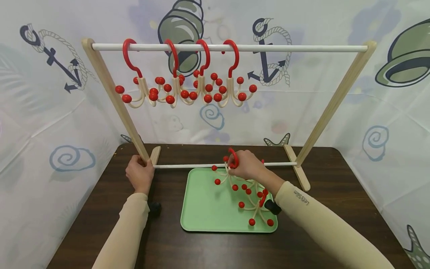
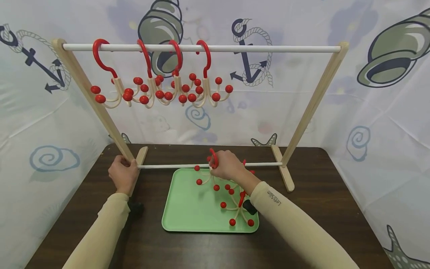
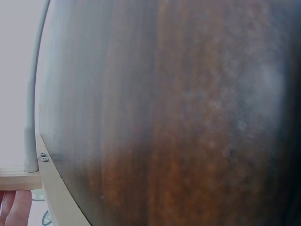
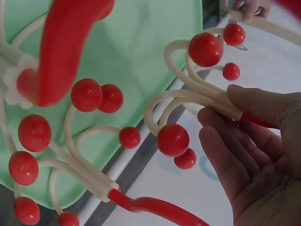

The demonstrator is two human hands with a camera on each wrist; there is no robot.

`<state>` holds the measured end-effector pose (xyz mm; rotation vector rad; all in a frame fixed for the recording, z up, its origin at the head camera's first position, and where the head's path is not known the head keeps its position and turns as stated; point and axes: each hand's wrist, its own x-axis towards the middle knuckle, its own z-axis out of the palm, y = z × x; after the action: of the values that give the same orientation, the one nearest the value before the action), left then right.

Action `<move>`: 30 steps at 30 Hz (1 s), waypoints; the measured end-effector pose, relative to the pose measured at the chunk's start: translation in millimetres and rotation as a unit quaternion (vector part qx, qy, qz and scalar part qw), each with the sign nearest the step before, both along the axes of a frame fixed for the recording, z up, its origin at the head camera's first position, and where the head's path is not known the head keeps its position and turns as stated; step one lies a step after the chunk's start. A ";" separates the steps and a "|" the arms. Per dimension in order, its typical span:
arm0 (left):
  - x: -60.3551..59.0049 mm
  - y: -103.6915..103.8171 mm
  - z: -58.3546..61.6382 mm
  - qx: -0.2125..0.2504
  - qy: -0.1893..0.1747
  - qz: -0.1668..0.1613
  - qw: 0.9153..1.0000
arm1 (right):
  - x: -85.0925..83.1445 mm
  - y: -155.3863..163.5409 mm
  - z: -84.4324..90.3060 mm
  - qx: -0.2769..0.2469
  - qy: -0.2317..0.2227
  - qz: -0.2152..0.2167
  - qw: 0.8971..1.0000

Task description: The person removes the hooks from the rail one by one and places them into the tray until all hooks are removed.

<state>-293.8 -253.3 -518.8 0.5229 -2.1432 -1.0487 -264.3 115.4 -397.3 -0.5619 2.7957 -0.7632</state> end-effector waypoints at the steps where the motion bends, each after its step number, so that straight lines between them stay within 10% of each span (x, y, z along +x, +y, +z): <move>1: -0.3 0.0 -0.1 -0.001 0.000 0.002 1.000 | -0.6 -0.1 -1.8 0.003 -0.001 0.002 1.000; 30: 0.6 3.0 2.3 0.004 0.001 0.001 1.000 | -10.6 11.4 -23.2 0.094 0.004 0.021 0.995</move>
<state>-293.2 -250.3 -516.5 0.5288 -2.1365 -1.0571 -274.9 126.8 -420.5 -0.5878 2.8119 -0.4823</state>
